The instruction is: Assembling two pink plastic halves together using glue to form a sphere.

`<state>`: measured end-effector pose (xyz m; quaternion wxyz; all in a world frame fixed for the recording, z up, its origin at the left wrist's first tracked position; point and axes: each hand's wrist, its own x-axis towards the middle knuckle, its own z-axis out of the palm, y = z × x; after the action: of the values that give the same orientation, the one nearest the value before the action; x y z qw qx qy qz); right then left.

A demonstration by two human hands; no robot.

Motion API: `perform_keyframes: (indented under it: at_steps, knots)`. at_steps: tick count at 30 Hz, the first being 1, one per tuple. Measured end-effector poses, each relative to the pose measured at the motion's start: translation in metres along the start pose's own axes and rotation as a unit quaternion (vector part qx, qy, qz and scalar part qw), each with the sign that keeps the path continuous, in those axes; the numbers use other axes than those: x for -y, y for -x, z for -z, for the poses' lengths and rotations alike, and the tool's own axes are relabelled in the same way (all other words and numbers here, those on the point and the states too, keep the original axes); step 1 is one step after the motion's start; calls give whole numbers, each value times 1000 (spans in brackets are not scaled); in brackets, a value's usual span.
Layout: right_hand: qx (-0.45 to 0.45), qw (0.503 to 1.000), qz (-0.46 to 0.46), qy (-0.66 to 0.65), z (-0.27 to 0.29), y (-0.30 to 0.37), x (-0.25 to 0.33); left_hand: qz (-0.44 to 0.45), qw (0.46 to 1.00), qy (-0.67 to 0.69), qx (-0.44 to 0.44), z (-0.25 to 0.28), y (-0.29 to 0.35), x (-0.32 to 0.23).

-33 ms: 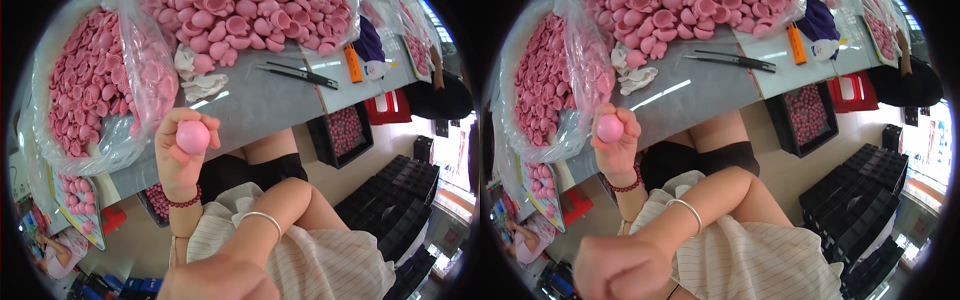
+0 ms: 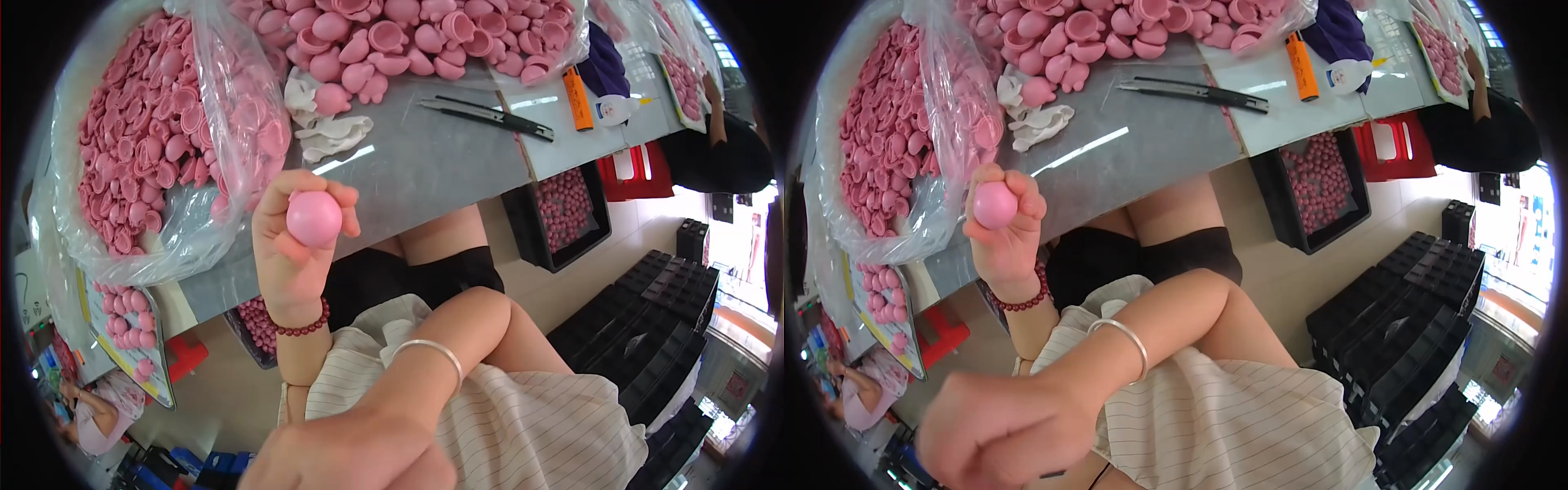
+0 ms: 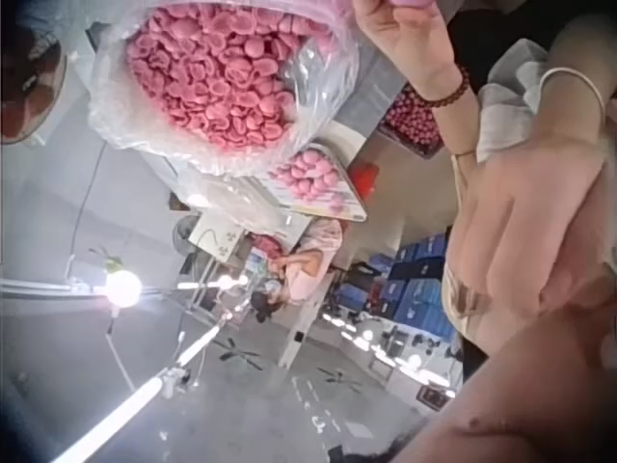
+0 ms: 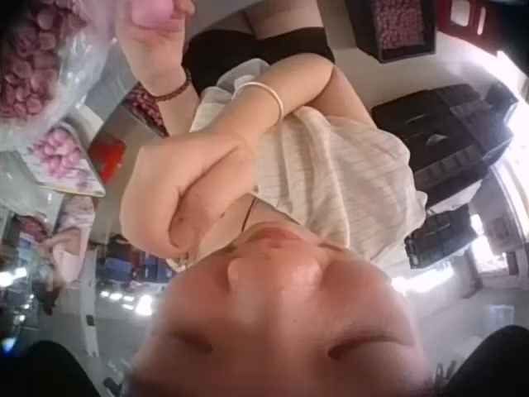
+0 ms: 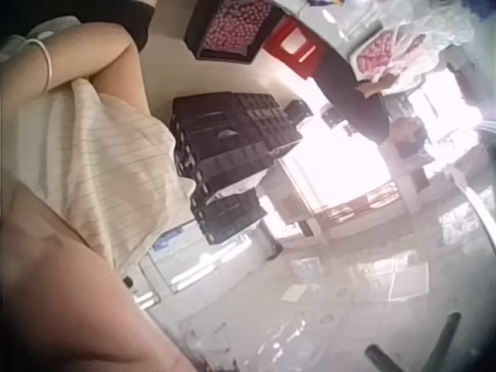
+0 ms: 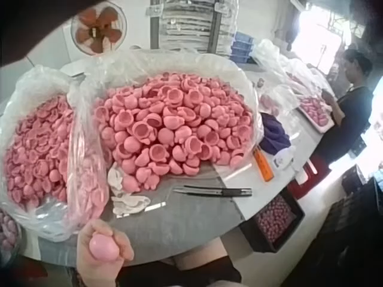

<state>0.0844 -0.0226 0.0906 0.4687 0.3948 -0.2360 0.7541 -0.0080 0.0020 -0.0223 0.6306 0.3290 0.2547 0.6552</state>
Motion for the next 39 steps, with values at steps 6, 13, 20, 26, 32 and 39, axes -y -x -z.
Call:
perform_keyframes:
  at_steps: [6,13,20,26,32,39]
  knots:
    - [-83,989,-60,-110,-8,-1,6,4,1000,12,19,-1,-5,2]
    - [-49,969,-163,-178,-3,7,11,-5,999,25,22,2,-3,3]
    - [-71,992,-69,-77,-5,-3,11,-20,998,47,35,0,-6,7]
    - [10,928,-96,360,6,21,17,-23,998,55,9,-5,-6,1]
    - [-177,674,-46,715,48,37,93,-17,1000,0,15,-10,-6,3]
    - [-223,594,-177,752,85,51,121,-20,995,-93,-21,-21,-6,-1]
